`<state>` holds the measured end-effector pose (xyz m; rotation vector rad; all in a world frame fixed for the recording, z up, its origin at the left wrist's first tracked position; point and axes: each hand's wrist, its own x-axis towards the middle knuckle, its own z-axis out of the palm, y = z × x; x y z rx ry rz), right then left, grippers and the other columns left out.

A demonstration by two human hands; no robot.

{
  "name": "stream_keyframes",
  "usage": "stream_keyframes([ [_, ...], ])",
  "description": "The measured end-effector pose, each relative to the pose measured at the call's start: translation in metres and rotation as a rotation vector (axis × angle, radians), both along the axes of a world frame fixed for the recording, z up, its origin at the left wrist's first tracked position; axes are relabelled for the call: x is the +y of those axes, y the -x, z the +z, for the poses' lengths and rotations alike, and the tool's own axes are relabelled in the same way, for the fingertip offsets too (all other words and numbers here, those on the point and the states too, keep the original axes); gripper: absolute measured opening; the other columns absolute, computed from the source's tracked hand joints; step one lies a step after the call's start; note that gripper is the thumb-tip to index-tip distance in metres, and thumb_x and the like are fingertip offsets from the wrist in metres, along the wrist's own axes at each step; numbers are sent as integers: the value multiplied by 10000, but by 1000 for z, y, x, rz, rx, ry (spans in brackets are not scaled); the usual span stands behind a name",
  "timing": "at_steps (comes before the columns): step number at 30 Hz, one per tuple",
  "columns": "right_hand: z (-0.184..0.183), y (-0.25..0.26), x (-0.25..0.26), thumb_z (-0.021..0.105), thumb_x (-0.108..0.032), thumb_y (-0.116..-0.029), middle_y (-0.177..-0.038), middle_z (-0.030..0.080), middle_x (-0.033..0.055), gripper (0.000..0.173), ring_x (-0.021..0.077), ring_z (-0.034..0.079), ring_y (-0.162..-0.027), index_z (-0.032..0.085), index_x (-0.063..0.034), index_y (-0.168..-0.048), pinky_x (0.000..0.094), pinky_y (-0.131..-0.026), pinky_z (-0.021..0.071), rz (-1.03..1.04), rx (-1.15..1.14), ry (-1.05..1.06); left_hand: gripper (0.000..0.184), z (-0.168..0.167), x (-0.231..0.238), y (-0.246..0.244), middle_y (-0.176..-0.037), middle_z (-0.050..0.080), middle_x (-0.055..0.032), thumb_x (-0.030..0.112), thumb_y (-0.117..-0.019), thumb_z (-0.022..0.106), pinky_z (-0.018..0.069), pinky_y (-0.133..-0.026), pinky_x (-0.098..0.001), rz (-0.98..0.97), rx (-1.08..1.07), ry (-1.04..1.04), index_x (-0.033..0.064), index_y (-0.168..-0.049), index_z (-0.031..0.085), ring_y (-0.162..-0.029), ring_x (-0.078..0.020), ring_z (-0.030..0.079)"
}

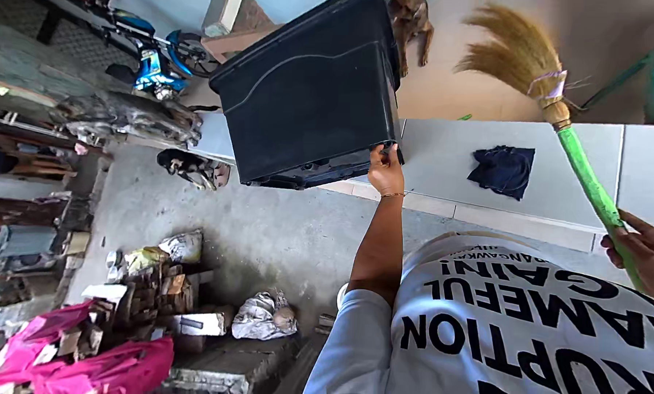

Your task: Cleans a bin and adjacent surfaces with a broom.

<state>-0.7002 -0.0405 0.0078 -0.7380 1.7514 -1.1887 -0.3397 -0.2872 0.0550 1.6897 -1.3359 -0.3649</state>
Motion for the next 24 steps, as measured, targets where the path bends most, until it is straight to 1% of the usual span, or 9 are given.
stream_keyframes([
  [2, 11, 10, -10, 488, -92, -1053, -740, 614, -41, 457, -14, 542, -511, 436, 5, -1497, 145, -463, 464, 45, 11, -31, 308, -3, 0, 5, -794, 714, -120, 204, -976, 713, 564, -720, -396, 48, -42, 25, -30, -1176, 704, -691, -202, 668],
  [5, 26, 22, -21, 481, -52, -1053, -714, 599, -27, 437, -12, 525, -500, 451, 24, -1482, 143, -462, 447, 100, 48, -83, 169, -5, -1, 5, -951, 772, -150, 140, -974, 688, 593, -819, -483, 62, -227, 112, 14, -1034, 783, -887, -297, 750],
  [9, 30, 33, -25, 494, -62, -1052, -725, 601, -21, 426, -14, 524, -514, 472, 18, -1469, 144, -476, 445, 159, 80, -112, 154, -8, -6, 0, -983, 777, -162, 70, -959, 652, 595, -791, -509, 2, -347, 208, 33, -1002, 795, -907, -335, 756],
  [11, 17, 40, -22, 519, -82, -1043, -720, 619, -31, 425, -21, 533, -505, 495, 20, -1454, 140, -463, 451, 173, 71, -69, 161, -13, -8, -4, -972, 773, -151, 49, -970, 639, 601, -826, -412, -42, -105, 229, -17, -1024, 775, -880, -240, 749],
  [14, -5, 51, -16, 558, -128, -1025, -734, 645, -26, 444, -15, 537, -499, 516, 19, -1442, 155, -450, 456, 199, 77, -12, 117, -11, -9, -2, -776, 641, -59, 23, -993, 606, 531, -663, -244, -5, 505, 244, -75, -1030, 661, -664, -73, 587],
  [16, -10, 54, -12, 559, -141, -1017, -737, 654, -28, 450, -17, 539, -501, 522, 9, -1439, 156, -452, 456, 210, 84, -11, 85, -8, -7, -3, -691, 553, 14, 51, -1045, 538, 481, -586, -202, 68, 790, 151, 8, -998, 594, -590, -39, 530],
  [19, -17, 58, -10, 552, -147, -1023, -737, 658, -28, 448, -16, 544, -494, 523, -2, -1446, 152, -444, 455, 207, 77, -25, 215, -25, 4, -14, -693, 530, -3, 137, -1104, 429, 469, -557, -220, 189, 864, -94, -14, -1041, 569, -558, -56, 504],
  [21, -20, 58, -10, 550, -150, -1027, -736, 657, -22, 450, -11, 549, -491, 519, -8, -1454, 154, -439, 457, 198, 72, -44, 347, -47, 17, -26, -839, 588, -114, 211, -1126, 391, 505, -653, -309, 286, 737, -434, -73, -1175, 584, -664, -147, 547],
  [24, -16, 58, -8, 555, -145, -1028, -739, 662, -13, 456, -4, 553, -493, 512, -14, -1463, 157, -443, 463, 196, 78, -65, 349, -89, 43, -41, -1133, 658, -253, 199, -1058, 548, 541, -876, -445, 352, 611, -812, -96, -1233, 614, -977, -309, 653],
])
